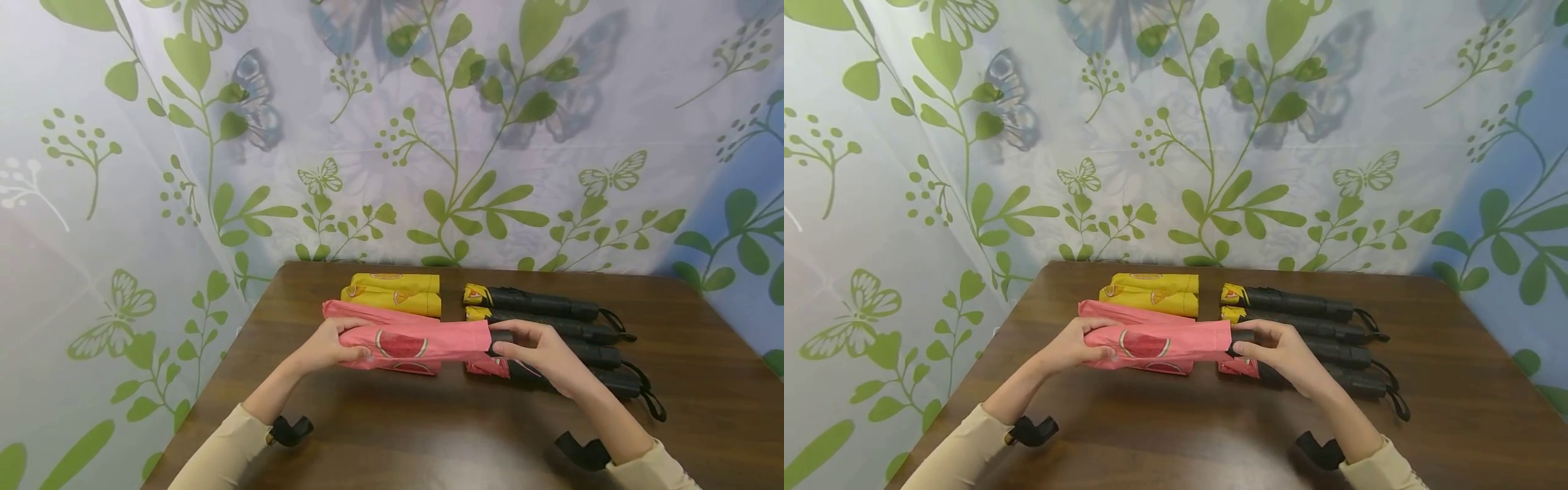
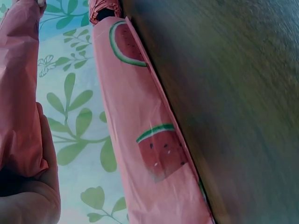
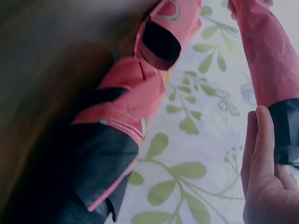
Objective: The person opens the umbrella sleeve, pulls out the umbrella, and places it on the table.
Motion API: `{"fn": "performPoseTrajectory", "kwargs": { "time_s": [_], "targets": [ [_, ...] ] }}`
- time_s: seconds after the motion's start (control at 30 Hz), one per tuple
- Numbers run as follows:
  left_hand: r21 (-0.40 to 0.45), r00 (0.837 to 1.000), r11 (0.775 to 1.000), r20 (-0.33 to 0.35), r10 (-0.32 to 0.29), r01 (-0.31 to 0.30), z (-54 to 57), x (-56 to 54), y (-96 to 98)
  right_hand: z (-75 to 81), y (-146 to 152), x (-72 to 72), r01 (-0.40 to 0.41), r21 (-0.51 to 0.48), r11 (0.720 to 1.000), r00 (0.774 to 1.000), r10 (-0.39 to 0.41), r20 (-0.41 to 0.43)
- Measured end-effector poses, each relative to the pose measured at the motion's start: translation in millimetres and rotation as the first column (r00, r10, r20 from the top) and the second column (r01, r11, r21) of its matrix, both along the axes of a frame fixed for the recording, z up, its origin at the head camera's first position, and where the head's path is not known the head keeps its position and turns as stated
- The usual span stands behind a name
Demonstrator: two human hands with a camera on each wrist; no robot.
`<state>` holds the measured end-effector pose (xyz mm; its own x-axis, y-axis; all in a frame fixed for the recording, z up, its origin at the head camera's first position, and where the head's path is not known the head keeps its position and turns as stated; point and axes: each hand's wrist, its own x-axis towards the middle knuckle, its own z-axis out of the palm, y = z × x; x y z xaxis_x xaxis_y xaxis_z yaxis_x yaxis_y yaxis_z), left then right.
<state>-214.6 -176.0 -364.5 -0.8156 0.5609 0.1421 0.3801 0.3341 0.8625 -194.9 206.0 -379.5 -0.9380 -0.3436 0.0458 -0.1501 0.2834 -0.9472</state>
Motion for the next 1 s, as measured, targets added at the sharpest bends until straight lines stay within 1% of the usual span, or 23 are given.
{"fn": "performPoseTrajectory", "kwargs": {
  "time_s": [0.1, 0.17, 0.3, 0.4, 0.53, 0.57, 0.7, 0.9, 1.0],
  "targets": [
    [-0.017, 1.000, 1.000, 0.002, 0.007, -0.007, -2.1, 0.9, 1.3, -4.1, -4.4, 0.3, 0.014, 0.023, 1.000, 1.000, -0.015, 0.023],
    [-0.015, 1.000, 1.000, 0.003, 0.000, 0.000, -3.6, 0.9, 1.1, -6.0, -5.9, 0.5, 0.014, 0.033, 0.999, 1.000, -0.014, 0.009],
    [-0.015, 1.000, 1.000, 0.005, 0.001, -0.001, -16.7, -7.8, -2.0, -6.5, -5.4, 1.0, 0.055, 0.037, 0.998, 0.998, -0.055, -0.017],
    [0.004, 1.000, 1.000, 0.018, -0.016, 0.016, -25.9, -15.4, -4.5, -4.5, -3.0, 2.7, 0.082, 0.009, 0.997, 0.996, -0.082, -0.033],
    [0.043, 0.998, 0.998, 0.029, -0.056, 0.055, -26.6, -17.3, -5.9, -2.4, 0.0, 5.6, 0.067, -0.039, 0.997, 0.997, -0.069, -0.043],
    [0.039, 0.998, 0.998, 0.021, -0.060, 0.059, -26.7, -17.4, -6.2, -2.3, 0.7, 6.1, 0.063, -0.045, 0.997, 0.997, -0.065, -0.043],
    [0.017, 0.998, 0.998, -0.002, -0.060, 0.060, -24.6, -14.7, -6.3, -2.9, 4.3, 6.5, 0.065, -0.080, 0.995, 0.996, -0.069, -0.051],
    [0.002, 0.998, 0.998, 0.007, -0.061, 0.061, -17.6, -11.0, -2.8, -3.9, 11.6, 5.7, 0.036, -0.147, 0.989, 0.995, -0.049, -0.089],
    [0.004, 0.998, 0.998, 0.006, -0.058, 0.058, -14.6, -10.3, -2.0, -3.0, 16.5, 6.5, 0.025, -0.184, 0.983, 0.995, -0.042, -0.088]
  ]
}}
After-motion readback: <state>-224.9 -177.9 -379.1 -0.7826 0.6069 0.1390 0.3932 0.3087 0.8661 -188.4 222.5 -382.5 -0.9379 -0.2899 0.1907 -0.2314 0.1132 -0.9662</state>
